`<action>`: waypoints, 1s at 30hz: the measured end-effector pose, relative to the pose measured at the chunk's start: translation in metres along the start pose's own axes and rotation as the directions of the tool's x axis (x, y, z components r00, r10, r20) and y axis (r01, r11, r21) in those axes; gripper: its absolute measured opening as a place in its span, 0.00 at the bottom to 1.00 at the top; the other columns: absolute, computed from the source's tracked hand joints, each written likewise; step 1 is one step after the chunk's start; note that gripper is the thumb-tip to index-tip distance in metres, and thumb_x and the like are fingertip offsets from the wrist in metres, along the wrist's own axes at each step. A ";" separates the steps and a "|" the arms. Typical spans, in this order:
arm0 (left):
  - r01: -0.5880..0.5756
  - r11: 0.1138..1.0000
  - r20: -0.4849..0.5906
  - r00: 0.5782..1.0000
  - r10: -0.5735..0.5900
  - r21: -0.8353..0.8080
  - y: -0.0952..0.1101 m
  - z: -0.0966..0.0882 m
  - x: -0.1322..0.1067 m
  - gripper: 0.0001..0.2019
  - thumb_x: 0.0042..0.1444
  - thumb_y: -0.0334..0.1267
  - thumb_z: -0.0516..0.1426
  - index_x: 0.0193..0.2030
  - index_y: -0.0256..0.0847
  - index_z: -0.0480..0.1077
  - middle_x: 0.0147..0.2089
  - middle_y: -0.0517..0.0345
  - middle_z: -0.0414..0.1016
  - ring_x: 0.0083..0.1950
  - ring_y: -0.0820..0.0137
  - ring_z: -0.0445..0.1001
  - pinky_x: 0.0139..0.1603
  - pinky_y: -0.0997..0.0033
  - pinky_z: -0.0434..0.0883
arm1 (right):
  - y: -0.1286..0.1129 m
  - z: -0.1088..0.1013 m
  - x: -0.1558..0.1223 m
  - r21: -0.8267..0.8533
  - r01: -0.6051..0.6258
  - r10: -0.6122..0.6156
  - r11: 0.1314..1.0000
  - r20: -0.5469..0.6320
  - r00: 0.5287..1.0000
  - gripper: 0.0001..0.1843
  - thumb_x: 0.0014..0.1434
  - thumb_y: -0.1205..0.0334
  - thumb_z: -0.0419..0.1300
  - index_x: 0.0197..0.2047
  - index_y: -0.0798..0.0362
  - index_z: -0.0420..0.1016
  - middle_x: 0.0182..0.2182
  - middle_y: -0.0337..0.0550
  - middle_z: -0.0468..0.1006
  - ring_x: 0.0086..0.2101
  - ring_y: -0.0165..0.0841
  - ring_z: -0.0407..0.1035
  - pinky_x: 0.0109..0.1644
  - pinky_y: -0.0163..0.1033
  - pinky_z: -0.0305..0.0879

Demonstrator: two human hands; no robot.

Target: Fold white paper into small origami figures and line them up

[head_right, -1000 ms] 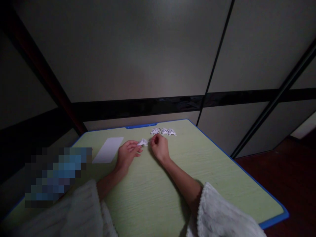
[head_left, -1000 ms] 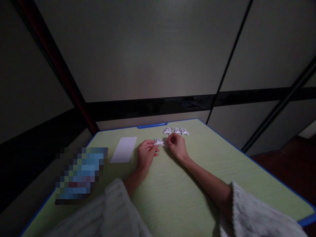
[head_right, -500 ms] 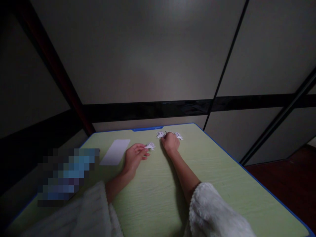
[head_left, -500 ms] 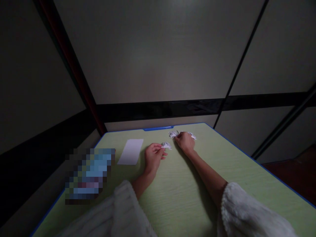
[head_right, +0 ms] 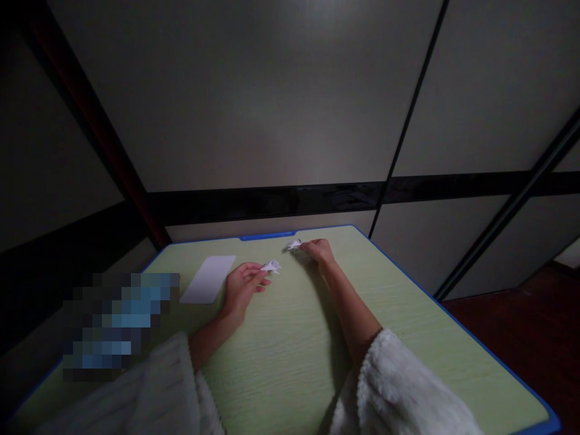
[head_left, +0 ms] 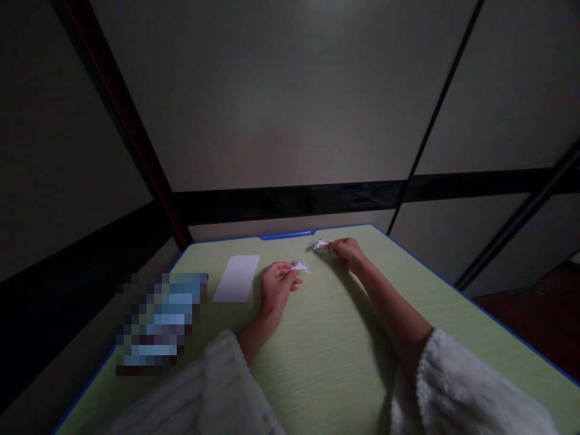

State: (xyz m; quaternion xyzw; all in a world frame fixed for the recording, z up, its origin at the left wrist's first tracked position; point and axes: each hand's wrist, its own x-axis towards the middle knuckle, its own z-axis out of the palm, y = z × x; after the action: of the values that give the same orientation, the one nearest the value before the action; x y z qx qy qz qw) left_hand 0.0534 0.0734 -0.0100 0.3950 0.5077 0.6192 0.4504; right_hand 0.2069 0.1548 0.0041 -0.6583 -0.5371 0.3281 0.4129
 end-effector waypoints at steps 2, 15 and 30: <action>0.001 1.000 0.000 1.000 -0.001 0.003 0.000 0.000 0.000 0.06 0.36 0.28 0.58 0.24 0.35 0.63 0.19 0.63 0.68 0.17 0.77 0.69 0.15 0.81 0.64 | -0.002 -0.008 0.000 0.057 -0.023 0.019 0.998 0.063 0.998 0.11 0.37 0.66 0.57 0.11 0.56 0.58 0.07 0.30 0.53 0.11 0.20 0.46 0.13 0.29 0.44; -0.003 1.000 0.004 1.000 0.003 0.016 -0.001 0.000 0.001 0.07 0.36 0.28 0.58 0.24 0.35 0.63 0.19 0.64 0.67 0.17 0.77 0.69 0.14 0.82 0.64 | 0.014 0.010 0.006 -0.121 0.040 -0.058 0.992 -0.149 0.987 0.07 0.40 0.62 0.56 0.21 0.58 0.71 0.18 0.41 0.70 0.20 0.28 0.63 0.22 0.31 0.55; -0.011 0.999 0.000 1.000 0.011 0.038 -0.002 0.000 0.000 0.07 0.36 0.29 0.58 0.25 0.35 0.63 0.20 0.63 0.68 0.17 0.77 0.69 0.14 0.82 0.64 | 0.015 0.009 -0.002 -0.485 0.302 -0.365 0.821 -0.038 0.930 0.18 0.41 0.65 0.58 0.39 0.53 0.69 0.29 0.43 0.73 0.30 0.32 0.65 0.32 0.32 0.57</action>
State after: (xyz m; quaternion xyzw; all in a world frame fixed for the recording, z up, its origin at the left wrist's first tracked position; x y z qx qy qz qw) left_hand 0.0539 0.0740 -0.0114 0.4061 0.5173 0.6119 0.4394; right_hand 0.2053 0.1537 -0.0132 -0.6539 -0.6797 0.0672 0.3255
